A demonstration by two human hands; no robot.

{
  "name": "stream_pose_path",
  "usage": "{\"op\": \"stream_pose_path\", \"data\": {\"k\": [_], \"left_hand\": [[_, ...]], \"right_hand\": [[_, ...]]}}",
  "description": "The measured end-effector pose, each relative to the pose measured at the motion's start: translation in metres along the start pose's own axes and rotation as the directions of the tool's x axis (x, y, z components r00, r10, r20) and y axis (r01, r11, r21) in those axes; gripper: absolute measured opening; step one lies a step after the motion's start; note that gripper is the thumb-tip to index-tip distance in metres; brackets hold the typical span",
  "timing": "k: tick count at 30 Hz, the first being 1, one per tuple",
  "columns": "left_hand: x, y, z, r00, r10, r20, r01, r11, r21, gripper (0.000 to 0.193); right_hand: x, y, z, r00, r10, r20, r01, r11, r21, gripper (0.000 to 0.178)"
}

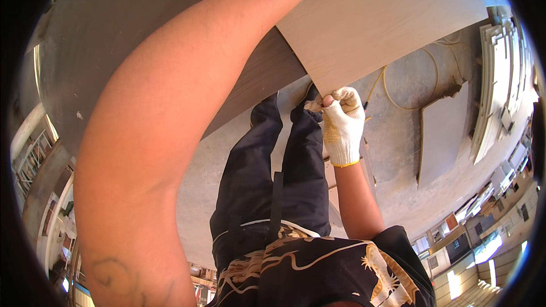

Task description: The person wipes the surface of several flat wood panels with a cloth, then uses a yellow spray bottle to apply liquid to the panels. The person handles the panels one at a time, moving them between a workbench and a stack on the floor.

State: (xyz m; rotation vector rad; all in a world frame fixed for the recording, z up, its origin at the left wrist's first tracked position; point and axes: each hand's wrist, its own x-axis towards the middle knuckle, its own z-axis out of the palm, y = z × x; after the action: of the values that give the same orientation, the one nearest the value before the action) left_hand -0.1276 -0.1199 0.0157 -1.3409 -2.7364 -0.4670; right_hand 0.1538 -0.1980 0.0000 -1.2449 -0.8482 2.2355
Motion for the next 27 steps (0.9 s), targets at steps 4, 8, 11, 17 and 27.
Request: {"op": "stream_pose_path", "data": {"k": [4,8,11,17,27], "left_hand": [[0.002,0.001,-0.002,1.000,-0.008,0.006,0.008,1.000,0.013,0.066],[0.002,0.002,-0.004,1.000,0.002,-0.002,-0.002,1.000,-0.003,0.064],[0.002,0.002,-0.007,0.998,-0.008,0.062,0.008,1.000,-0.014,0.064],[0.002,0.000,-0.001,1.000,0.013,0.007,-0.013,0.999,0.051,0.069],[0.002,-0.004,0.016,0.998,0.063,0.029,-0.065,0.996,0.069,0.073]], "right_hand": [[-0.007,0.004,-0.002,0.999,0.036,-0.008,-0.036,0.999,-0.013,0.010],[-0.022,0.000,0.001,0.982,0.187,0.002,-0.183,0.963,-0.199,0.009],[-0.026,-0.004,0.006,0.987,0.154,-0.056,-0.162,0.966,-0.200,0.005],[-0.011,-0.007,0.012,0.996,0.059,-0.068,-0.083,0.900,-0.427,0.015],[0.005,-0.021,0.000,0.974,0.225,0.034,-0.164,0.798,-0.580,0.011]]}}
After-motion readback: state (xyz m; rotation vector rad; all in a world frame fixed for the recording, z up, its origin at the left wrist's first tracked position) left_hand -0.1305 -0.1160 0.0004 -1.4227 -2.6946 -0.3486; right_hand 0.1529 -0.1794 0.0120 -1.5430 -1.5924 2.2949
